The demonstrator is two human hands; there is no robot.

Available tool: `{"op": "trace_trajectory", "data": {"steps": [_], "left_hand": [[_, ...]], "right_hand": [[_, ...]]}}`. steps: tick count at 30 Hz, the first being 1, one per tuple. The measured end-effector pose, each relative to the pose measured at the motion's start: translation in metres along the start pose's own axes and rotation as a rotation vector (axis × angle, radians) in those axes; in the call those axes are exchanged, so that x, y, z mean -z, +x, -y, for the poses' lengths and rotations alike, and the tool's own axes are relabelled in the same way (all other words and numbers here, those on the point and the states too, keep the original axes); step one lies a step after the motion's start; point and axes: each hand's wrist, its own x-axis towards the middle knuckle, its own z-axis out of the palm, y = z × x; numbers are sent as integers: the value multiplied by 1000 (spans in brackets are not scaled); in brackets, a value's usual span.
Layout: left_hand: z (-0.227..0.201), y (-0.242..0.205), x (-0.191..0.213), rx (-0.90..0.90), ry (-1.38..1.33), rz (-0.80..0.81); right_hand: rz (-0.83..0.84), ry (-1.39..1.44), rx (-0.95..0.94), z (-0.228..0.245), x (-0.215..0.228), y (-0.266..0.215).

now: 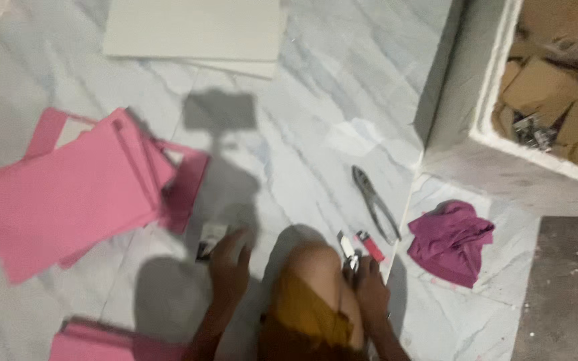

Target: The person trims edges and clears holes in white and pink rectangular panels using pliers, a utility knife, and a lighter.

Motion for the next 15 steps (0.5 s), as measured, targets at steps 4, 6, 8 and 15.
{"op": "trace_trajectory", "data": {"steps": [4,6,8,15], "left_hand": [[84,-129,78,29,359,-472],[128,-161,112,93,678,-651],[140,-174,135,595,1527,-1235],[224,-280,185,1627,256,-717]], "right_hand": [[5,14,47,1,4,-14],[-27,97,78,8,6,-13],[-170,60,129,-4,-5,-5],[-271,266,176,-16,-23,15]]}}
